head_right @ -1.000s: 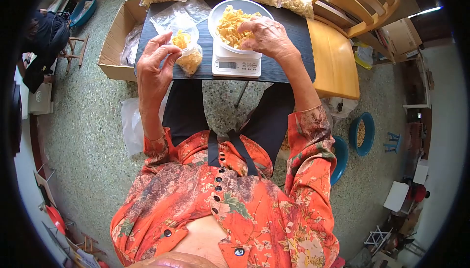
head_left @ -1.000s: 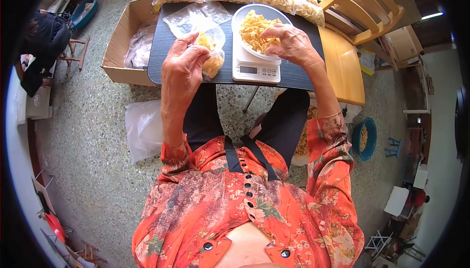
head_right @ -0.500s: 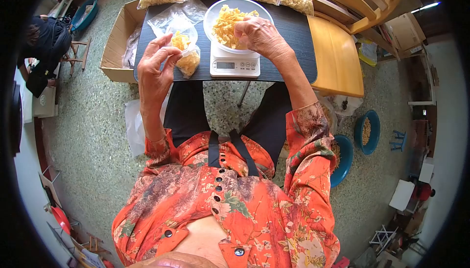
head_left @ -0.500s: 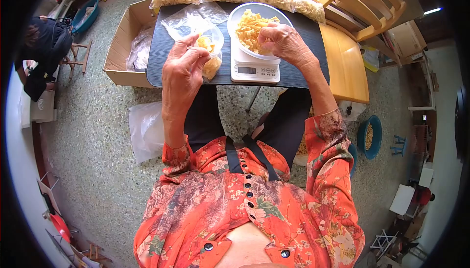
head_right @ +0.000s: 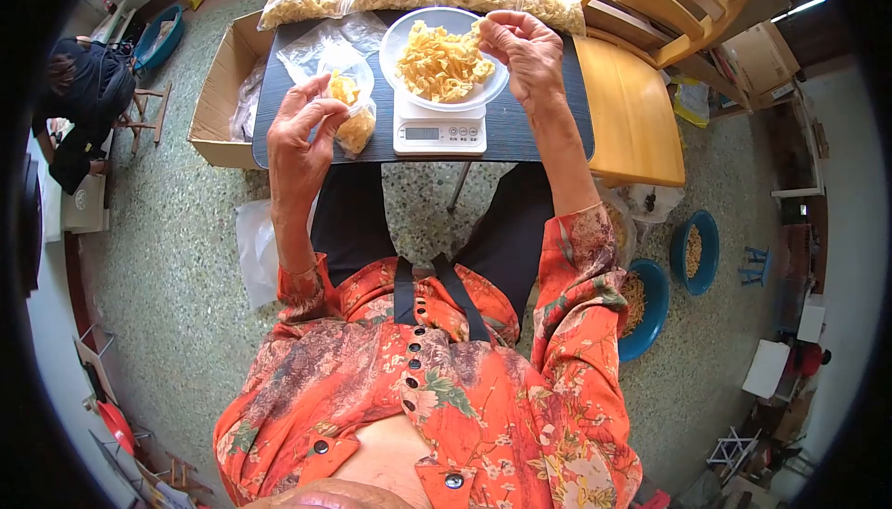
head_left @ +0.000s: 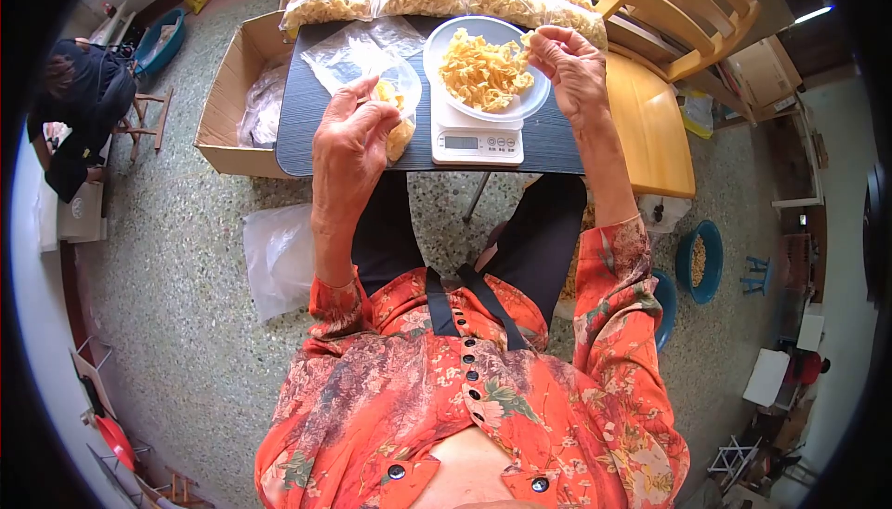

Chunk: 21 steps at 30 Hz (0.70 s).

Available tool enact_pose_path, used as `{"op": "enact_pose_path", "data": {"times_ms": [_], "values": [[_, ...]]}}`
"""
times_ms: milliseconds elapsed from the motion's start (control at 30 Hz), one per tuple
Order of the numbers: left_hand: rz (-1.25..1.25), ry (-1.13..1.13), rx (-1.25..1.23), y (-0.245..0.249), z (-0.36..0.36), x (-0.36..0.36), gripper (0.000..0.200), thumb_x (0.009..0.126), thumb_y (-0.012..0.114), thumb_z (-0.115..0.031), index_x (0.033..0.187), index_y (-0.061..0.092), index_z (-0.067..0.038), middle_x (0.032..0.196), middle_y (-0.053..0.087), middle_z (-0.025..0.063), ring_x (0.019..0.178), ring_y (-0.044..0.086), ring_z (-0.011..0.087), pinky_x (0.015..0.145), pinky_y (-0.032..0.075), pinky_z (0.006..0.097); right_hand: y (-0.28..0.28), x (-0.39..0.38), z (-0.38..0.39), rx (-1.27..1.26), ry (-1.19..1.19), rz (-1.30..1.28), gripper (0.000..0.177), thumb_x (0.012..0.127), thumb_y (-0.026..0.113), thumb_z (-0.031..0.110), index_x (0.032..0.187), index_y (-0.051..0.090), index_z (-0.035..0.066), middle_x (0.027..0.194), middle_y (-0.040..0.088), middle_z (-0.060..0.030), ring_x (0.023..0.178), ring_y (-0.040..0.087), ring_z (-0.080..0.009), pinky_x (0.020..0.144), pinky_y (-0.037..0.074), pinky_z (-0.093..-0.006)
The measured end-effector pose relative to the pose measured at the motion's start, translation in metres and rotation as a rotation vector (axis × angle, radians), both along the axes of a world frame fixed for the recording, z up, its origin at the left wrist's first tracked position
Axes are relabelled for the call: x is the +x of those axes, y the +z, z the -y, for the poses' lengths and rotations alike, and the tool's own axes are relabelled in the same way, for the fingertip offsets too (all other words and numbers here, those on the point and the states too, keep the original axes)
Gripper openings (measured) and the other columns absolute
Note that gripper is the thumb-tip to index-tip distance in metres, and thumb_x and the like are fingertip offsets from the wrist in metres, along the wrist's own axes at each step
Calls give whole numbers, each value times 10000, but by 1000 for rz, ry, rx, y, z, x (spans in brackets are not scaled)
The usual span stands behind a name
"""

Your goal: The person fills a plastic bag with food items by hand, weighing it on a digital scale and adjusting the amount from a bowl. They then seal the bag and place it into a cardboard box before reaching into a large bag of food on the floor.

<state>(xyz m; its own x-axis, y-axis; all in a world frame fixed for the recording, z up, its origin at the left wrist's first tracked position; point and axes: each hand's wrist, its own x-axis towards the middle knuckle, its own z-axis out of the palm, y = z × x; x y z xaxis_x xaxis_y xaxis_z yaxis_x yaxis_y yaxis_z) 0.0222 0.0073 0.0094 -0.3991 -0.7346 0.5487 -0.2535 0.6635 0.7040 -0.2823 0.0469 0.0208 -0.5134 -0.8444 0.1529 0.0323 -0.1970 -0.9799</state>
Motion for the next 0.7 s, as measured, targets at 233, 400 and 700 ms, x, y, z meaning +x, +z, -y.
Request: {"op": "enact_pose_path", "data": {"times_ms": [233, 400, 700], "values": [[-25, -43, 17, -5, 1, -5, 149, 831, 721, 50, 961, 742, -20, 1274, 639, 186, 1113, 663, 311, 951, 528, 368, 10, 79, 16, -184, 67, 195, 198, 884, 775, 108, 1020, 682, -1, 902, 729, -118, 791, 720, -165, 748, 638, -300], [-18, -19, -6, 2, 0, 2, 147, 830, 728, 40, 965, 747, -16, 1275, 639, 186, 1125, 660, 308, 940, 538, 367, -1, 125, 33, -134, 205, -238, 118, 893, 747, 50, 990, 710, -6, 883, 735, -78, 787, 697, -117, 715, 582, -254], [-38, 6, -51, 0, 7, 14, 171, 805, 730, 42, 969, 740, -6, 1267, 635, 210, 1043, 683, 324, 897, 554, 372, 7, 124, 19, 4, 337, -590, 250, 879, 773, 201, 1078, 745, 53, 927, 752, -78, 815, 720, -161, 725, 580, -309]]}}
